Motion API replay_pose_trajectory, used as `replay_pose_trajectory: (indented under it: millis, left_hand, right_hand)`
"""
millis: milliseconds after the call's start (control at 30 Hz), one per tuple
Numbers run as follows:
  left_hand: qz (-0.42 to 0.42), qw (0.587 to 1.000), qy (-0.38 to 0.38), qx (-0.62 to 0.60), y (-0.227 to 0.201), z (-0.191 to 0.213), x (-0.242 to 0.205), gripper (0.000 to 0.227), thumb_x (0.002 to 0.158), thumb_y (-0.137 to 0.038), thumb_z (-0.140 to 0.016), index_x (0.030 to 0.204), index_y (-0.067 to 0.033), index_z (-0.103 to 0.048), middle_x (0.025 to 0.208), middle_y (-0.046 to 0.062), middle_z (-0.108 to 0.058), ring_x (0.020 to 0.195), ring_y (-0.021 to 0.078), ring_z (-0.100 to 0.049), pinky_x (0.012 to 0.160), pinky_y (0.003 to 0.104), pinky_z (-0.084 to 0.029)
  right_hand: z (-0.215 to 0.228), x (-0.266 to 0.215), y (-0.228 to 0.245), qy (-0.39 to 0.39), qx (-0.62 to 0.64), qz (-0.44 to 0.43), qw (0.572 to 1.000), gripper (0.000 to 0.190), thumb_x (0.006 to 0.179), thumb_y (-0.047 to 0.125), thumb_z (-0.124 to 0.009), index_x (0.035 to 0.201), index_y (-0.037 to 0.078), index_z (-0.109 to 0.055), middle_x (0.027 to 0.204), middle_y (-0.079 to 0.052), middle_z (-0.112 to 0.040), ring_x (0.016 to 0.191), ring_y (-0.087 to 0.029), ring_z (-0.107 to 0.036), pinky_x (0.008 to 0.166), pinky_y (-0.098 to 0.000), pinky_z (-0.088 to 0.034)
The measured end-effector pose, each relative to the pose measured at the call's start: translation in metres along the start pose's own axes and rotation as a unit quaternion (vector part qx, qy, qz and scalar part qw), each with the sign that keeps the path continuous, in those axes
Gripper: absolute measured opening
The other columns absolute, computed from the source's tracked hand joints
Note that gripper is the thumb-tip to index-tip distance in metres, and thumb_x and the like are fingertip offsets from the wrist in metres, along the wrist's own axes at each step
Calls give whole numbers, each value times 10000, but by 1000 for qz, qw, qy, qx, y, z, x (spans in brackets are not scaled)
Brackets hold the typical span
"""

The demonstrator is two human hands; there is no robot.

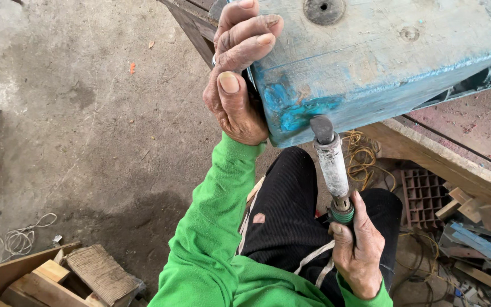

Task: The person uses a heated soldering iron to smooth and melt the edges of a blue plastic object. They hold the object steady with one hand while moving the tool along the seams and corners to blend the material.

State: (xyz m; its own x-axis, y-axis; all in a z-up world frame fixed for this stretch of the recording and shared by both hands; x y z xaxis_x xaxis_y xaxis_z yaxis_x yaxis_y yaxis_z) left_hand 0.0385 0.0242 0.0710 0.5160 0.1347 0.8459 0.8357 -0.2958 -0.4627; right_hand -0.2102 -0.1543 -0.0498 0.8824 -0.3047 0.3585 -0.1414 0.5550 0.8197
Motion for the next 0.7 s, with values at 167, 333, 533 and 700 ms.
replay_pose_trajectory:
  millis: [167, 333, 533, 700]
  left_hand:
    - [8, 1000, -1, 8, 1, 1, -3, 535, 1138, -446, -353, 1251, -101, -746, 1242, 35, -765, 1376, 166, -493, 1248, 376, -329]
    - [-1, 1000, 4, -7, 2, -1, -2, 531, 1131, -452, -351, 1265, -129, -751, 1264, 8, -763, 1379, 136, -500, 1251, 354, -326]
    - [6, 1000, -4, 25, 1, 1, -5, 530, 1145, -444, -350, 1264, -120, -751, 1252, 15, -765, 1383, 144, -498, 1263, 363, -327]
    - [7, 999, 4, 32, 0, 1, -3, 536, 1138, -447, -341, 1257, -117, -746, 1255, 24, -763, 1374, 161, -505, 1248, 374, -336]
  right_hand:
    - [5, -6, -4, -12, 18, -20, 1000, 525, 989, 50, -625, 1473, -92, -476, 1001, -129, -711, 715, -101, -664, 649, -235, -554]
    - [7, -10, 2, 7, 16, 35, 999, 522, 978, 99, -644, 1441, -92, -496, 1089, -186, -721, 880, -177, -732, 781, -275, -591]
    - [3, -9, -4, 26, -9, 16, 999, 525, 958, 114, -670, 1419, -88, -523, 1106, -192, -741, 870, -177, -755, 765, -270, -601]
    - [5, -5, -3, 17, -18, 3, 1000, 522, 956, 94, -670, 1421, -93, -524, 1087, -174, -751, 831, -162, -751, 742, -272, -598]
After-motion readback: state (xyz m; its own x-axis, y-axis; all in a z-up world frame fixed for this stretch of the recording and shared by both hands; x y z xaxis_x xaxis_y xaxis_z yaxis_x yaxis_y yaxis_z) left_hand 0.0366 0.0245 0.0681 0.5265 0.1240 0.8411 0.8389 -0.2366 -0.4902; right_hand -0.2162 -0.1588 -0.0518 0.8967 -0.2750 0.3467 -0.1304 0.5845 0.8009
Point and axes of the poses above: each hand's wrist, its own x-axis towards the middle knuckle, its own z-axis out of the back of the hand, y = z × x, the point moved 8 cm from there along x, towards the middle knuckle
